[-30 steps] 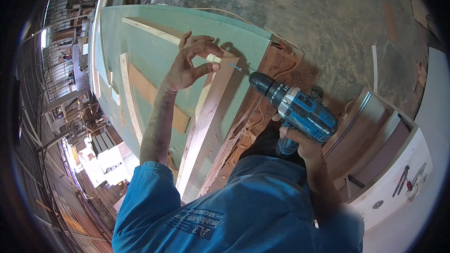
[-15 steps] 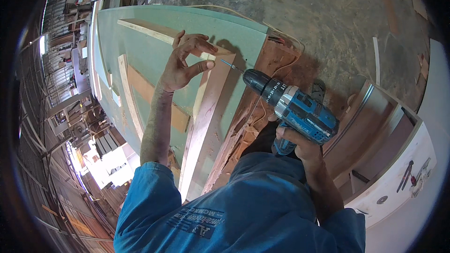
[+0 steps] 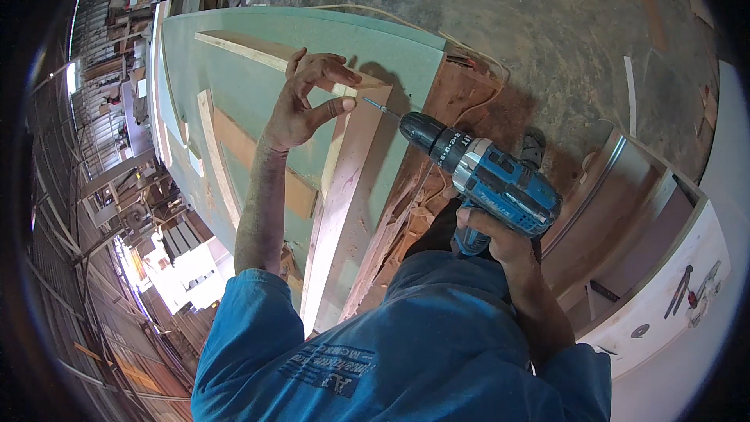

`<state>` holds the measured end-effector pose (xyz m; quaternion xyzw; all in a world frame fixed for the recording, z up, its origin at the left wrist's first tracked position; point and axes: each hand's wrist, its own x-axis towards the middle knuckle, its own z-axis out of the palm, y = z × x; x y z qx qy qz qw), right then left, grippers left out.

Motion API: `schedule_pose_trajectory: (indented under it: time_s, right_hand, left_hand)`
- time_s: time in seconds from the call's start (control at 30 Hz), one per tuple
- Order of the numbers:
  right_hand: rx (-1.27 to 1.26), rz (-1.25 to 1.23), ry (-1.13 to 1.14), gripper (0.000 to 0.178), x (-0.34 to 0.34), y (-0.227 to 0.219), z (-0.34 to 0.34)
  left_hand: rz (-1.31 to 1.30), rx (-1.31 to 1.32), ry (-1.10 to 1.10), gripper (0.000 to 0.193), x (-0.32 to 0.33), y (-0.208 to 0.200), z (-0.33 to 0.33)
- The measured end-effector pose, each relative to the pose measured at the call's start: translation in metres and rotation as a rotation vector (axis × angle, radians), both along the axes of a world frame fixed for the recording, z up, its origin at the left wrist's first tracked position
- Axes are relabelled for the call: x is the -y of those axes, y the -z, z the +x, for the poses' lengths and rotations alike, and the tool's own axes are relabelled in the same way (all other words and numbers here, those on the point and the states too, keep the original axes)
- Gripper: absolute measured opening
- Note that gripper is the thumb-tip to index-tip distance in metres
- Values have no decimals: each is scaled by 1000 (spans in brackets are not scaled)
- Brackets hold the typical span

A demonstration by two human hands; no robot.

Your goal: The person is using a power drill to drive screws into wooden boards to join them together into a frame structure on a work table.

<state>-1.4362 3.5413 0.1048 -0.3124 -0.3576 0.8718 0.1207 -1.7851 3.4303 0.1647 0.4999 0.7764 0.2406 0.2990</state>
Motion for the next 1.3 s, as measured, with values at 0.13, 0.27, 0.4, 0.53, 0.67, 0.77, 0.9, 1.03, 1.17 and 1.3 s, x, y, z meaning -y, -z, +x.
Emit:
schedule_pose_trajectory:
  time_s: [0.13,0.27,0.4,0.53,0.67,0.77,0.9,1.03,1.17,1.3]
  right_hand:
    - [-20,-6,-4,33,2,3,0]
    - [-36,-46,67,28,4,-4,-6]
    - [-38,-34,3,27,4,5,0]
    - [-17,-37,-3,28,1,-1,-3]
    - [-48,-70,21,30,0,-5,-5]
    - [-26,-18,23,33,3,1,-1]
    - [-36,-37,27,36,3,2,-2]
    - [-23,-40,50,34,2,-2,-6]
    - [-10,-73,26,30,4,8,1]
    - [18,-11,10,44,5,5,0]
  left_hand:
    - [2,10,0,33,-1,-2,0]
    - [6,22,-4,33,-1,-2,1]
    - [13,12,-2,33,1,0,1]
    - [11,0,3,32,2,1,0]
    - [10,-1,6,32,0,1,0]
    - [4,24,-13,33,0,-1,1]
    - [19,20,-13,35,1,2,0]
    - [38,20,-13,36,1,2,0]
    - [6,18,-8,33,0,0,0]
    - [12,32,-12,33,1,1,0]
